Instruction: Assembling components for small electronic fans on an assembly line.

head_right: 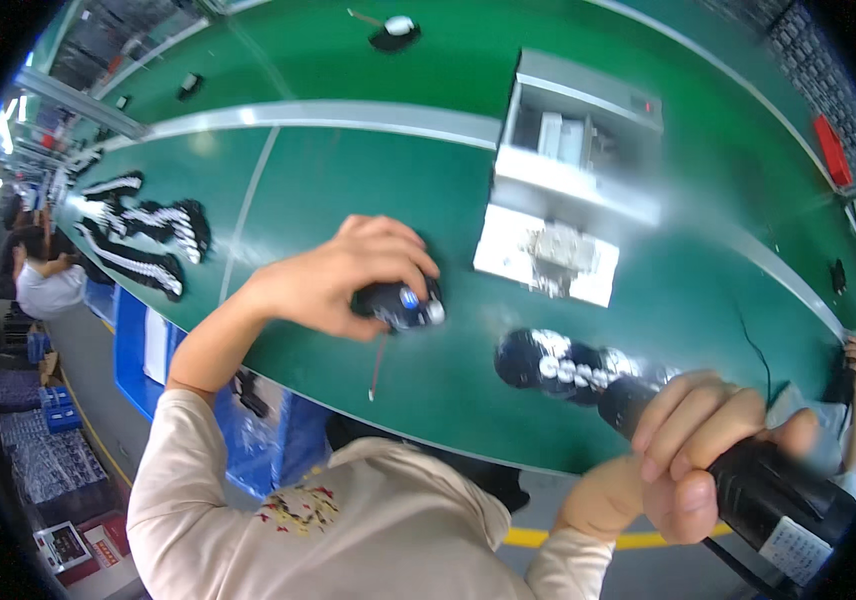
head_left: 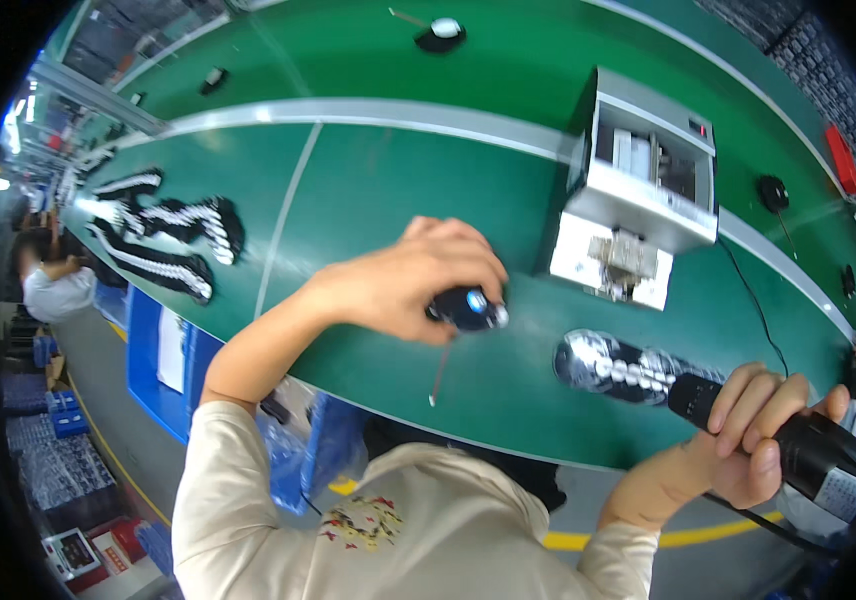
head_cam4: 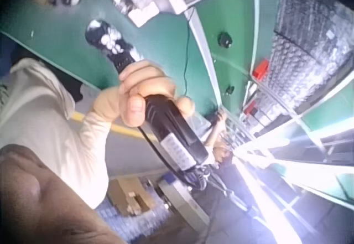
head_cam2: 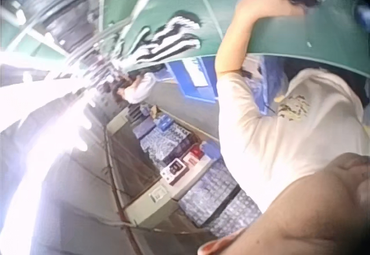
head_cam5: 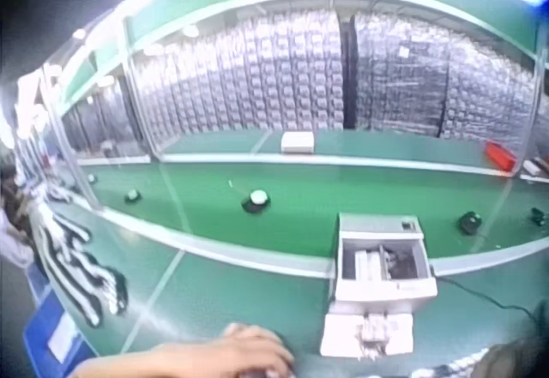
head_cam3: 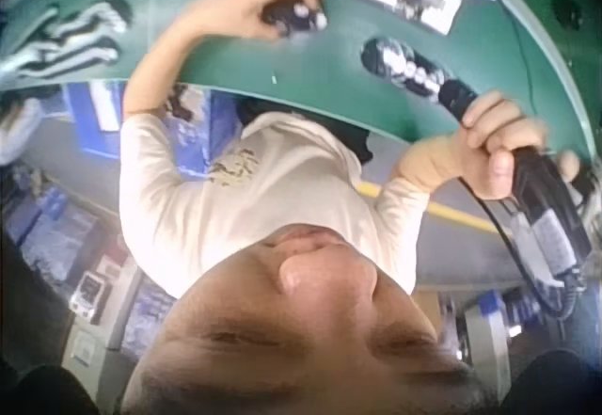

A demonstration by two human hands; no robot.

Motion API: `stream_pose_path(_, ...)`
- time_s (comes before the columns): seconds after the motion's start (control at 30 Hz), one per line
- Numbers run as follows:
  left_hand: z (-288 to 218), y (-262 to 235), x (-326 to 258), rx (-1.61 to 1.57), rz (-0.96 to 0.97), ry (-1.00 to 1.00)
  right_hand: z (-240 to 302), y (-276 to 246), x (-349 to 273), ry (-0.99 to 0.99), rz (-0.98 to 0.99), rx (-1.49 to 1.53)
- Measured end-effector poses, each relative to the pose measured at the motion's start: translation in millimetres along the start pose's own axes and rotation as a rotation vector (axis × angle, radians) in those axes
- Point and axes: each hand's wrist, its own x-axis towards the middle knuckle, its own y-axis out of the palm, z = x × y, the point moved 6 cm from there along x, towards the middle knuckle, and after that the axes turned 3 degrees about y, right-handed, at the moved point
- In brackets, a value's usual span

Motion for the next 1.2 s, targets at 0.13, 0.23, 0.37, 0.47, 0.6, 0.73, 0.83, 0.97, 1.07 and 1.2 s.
stream_pose_path(0.13, 71.0, -80.2, -19.3, 0.387, -0.459, -0.244, -3.7, -7.5, -5.3, -0.039, -0.067, -0.072)
stream_pose_path(0.23, 114.5, -125.9, -3.0, 0.446, -0.712, -0.279, -1.4, -13.3, -7.4, -0.057, -0.108, -0.149)
stream_pose_path(0.37, 172.7, -135.4, 67.2, 0.514, -0.668, -0.379, -7.9, -14.6, -9.7, 0.024, -0.202, -0.186)
stream_pose_path(0.47, 196.9, -135.4, 98.4, 0.828, -0.581, -0.564, -18.2, -10.2, -9.8, 0.053, -0.169, -0.155)
stream_pose_path(0.6, 224.8, -142.8, 109.0, 0.674, -0.533, -0.607, -20.0, -6.6, -12.9, 0.081, -0.227, -0.197)
stream_pose_path(0.73, 134.9, -128.6, 112.8, 0.364, -0.785, -0.176, -7.0, -16.2, -13.7, 0.015, -0.245, -0.195)
stream_pose_path(0.83, 72.6, -120.8, 67.6, 0.147, -0.925, -0.139, -7.1, -23.6, -13.9, 0.036, -0.244, -0.165)
stream_pose_path(0.97, 52.0, -76.1, -1.3, 0.159, -0.744, -0.361, -14.2, -20.5, -11.3, 0.06, -0.184, -0.132)
stream_pose_path(1.07, 56.4, -24.5, -25.7, 0.199, -0.603, -0.309, -15.9, -12.6, -10.0, 0.068, -0.113, -0.128)
stream_pose_path(1.2, 42.3, -4.0, -34.5, 0.275, -0.545, -0.307, -18.6, -14.0, -12.0, 0.084, -0.121, -0.081)
